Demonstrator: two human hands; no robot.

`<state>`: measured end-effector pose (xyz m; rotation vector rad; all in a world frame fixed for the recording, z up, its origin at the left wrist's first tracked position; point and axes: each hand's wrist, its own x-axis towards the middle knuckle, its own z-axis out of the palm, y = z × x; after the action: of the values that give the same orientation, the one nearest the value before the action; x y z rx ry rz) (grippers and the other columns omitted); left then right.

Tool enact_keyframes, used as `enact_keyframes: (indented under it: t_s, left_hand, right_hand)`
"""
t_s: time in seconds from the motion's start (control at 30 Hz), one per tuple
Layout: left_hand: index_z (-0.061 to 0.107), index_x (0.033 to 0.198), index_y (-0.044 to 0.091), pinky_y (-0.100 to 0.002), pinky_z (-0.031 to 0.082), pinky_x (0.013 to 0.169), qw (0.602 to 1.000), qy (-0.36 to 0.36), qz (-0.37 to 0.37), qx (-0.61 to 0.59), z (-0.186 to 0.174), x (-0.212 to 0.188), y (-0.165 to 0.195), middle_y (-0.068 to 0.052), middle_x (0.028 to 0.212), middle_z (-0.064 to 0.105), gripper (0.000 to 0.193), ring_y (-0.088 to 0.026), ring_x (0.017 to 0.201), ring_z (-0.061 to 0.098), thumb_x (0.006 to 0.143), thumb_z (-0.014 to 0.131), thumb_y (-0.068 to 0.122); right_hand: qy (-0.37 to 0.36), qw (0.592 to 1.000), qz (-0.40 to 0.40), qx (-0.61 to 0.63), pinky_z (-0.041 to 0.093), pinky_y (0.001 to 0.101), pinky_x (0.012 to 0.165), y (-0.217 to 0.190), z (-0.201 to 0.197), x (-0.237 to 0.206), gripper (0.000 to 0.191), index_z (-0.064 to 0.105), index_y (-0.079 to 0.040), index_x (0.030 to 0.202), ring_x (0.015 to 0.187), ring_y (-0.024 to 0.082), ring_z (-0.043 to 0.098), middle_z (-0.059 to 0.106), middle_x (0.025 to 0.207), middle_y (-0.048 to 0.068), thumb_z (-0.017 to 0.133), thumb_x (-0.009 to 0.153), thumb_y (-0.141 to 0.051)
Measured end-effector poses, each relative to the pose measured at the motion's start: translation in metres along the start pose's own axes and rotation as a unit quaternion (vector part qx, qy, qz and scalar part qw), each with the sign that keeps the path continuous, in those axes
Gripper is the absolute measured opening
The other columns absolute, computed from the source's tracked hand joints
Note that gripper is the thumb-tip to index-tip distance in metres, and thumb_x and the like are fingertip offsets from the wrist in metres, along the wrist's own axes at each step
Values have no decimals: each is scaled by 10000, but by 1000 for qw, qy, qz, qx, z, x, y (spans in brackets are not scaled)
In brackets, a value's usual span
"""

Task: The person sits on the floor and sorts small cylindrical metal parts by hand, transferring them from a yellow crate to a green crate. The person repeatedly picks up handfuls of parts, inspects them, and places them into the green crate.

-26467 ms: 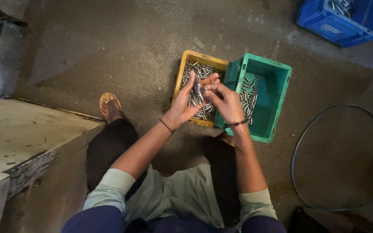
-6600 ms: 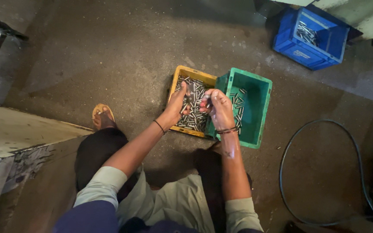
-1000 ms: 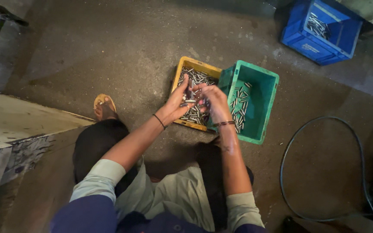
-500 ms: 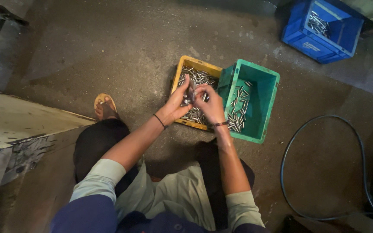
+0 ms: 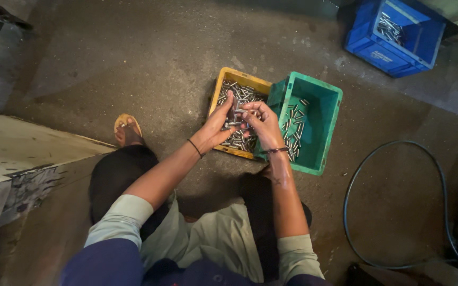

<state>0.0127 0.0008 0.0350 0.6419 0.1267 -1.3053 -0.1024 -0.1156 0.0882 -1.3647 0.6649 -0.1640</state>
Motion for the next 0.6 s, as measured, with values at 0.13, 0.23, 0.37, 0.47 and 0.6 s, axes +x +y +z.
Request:
enact_keyframes:
  t_s: [0.13, 0.23, 0.37, 0.47, 0.6]
  left_hand:
    - [606, 997, 131, -377, 586, 786, 1000, -13, 4, -21, 6, -3, 6, -49, 921, 714, 447, -179, 834, 687, 1036, 460, 552]
    - [644, 1045, 134, -369, 580, 835, 999, 19, -18, -37, 6, 0, 5, -49, 995, 755, 454, -173, 895, 702, 993, 430, 531]
    - [643, 994, 123, -400, 570, 832, 999, -51, -2, -18, 0, 3, -1, -47, 936, 719, 467, -191, 863, 673, 1069, 498, 560]
    - [662, 981, 129, -408, 557, 841, 999, -32, -20, 4, -2, 1, -3, -34, 907, 709, 481, -169, 857, 667, 1023, 507, 583]
    - [681, 959, 118, -368, 551, 854, 999, -28, -35, 25, -5, 1, -4, -36, 892, 712, 491, -154, 860, 682, 955, 517, 581]
  right_hand:
    - [-28, 984, -29, 175, 584, 254, 498, -5, -3, -4, 92, 625, -33, 1052, 705, 148, 669, 718, 1010, 125, 615, 977, -84]
    - [-30, 966, -29, 257, 599, 265, 500, -6, -6, -3, 112, 608, -48, 1000, 705, 164, 688, 684, 923, 134, 571, 1000, -153]
    - [51, 992, 58, 102, 536, 210, 451, 2, -1, 4, 97, 609, -74, 1007, 654, 110, 644, 660, 890, 62, 624, 1007, -169]
    - [33, 998, 40, -38, 479, 208, 450, 9, 0, 3, 138, 634, -77, 1087, 650, 94, 615, 618, 887, 29, 680, 965, -123]
    - [45, 951, -68, -298, 548, 254, 566, 15, -3, 2, 310, 663, -73, 1159, 719, 114, 656, 690, 935, 70, 760, 865, -54]
